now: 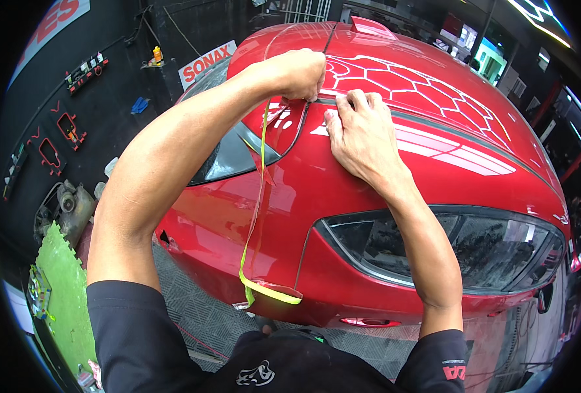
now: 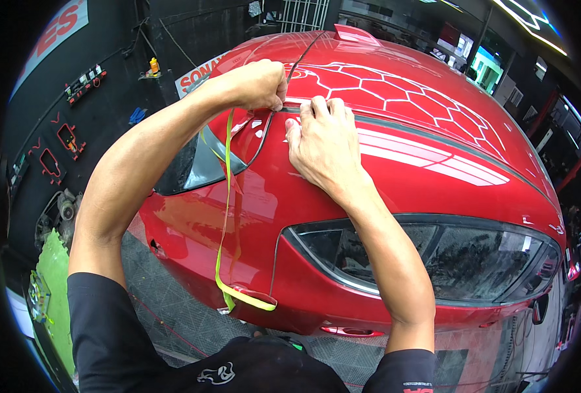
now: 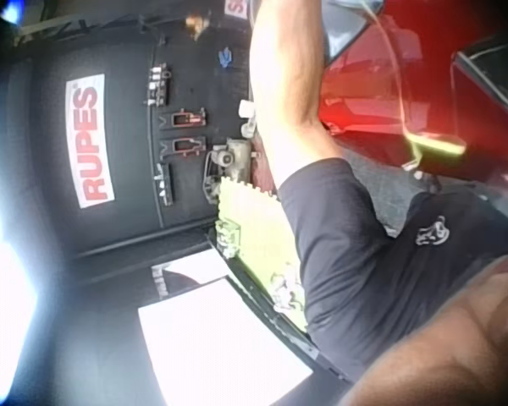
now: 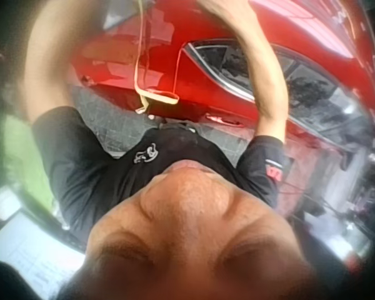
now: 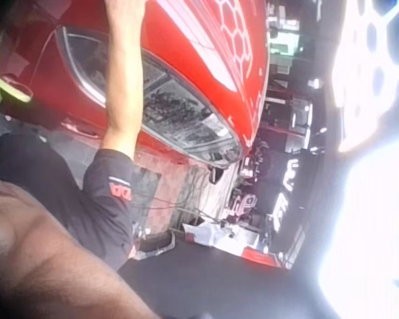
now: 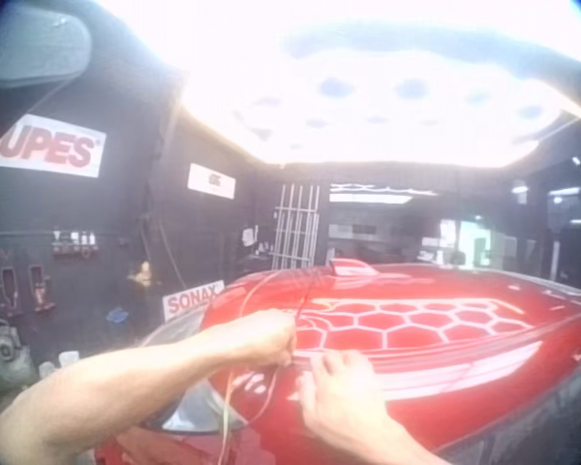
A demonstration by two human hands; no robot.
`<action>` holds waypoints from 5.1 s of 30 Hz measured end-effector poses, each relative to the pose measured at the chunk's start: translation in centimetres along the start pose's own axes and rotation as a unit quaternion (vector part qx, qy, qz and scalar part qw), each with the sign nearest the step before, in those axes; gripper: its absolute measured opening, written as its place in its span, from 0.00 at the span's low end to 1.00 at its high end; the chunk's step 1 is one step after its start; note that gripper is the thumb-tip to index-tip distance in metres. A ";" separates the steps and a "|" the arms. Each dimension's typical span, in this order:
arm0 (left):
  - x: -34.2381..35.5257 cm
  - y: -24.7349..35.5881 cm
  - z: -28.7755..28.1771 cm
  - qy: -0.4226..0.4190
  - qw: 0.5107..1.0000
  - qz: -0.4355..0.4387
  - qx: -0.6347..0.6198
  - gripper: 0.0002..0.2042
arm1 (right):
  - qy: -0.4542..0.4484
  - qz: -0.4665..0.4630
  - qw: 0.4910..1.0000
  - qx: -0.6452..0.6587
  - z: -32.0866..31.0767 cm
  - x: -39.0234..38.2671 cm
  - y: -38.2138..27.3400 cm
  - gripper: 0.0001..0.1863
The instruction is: The person applies a protective film to the roof of a red car. They use a yellow squeegee to smooth the film and remove air bubbles, and a yellow plastic tool to tuck the edges of the film into the seams between the roof and the windows.
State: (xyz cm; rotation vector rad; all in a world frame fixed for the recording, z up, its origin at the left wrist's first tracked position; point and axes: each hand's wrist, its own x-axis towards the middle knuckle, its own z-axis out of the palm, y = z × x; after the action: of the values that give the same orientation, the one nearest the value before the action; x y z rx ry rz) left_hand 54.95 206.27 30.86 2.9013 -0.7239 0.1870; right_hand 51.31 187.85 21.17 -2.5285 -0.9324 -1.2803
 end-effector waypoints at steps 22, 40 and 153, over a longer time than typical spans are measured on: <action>1.7 -3.3 2.0 -0.021 0.992 0.062 -0.104 0.07 | -0.039 -0.010 0.998 0.048 1.1 2.7 2.9 0.12; 0.3 -4.9 1.4 0.039 0.979 0.077 -0.183 0.10 | -0.072 0.019 0.993 0.087 0.1 2.5 2.5 0.13; -9.9 7.8 3.4 0.278 0.889 0.104 -0.348 0.08 | 0.166 0.196 0.953 0.162 -26.3 9.3 17.9 0.15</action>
State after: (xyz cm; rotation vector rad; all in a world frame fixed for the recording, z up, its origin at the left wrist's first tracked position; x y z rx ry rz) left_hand 42.83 203.39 26.84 1.9455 -0.7772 0.6089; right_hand 48.32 167.43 47.09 -2.0282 -0.4861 -1.2495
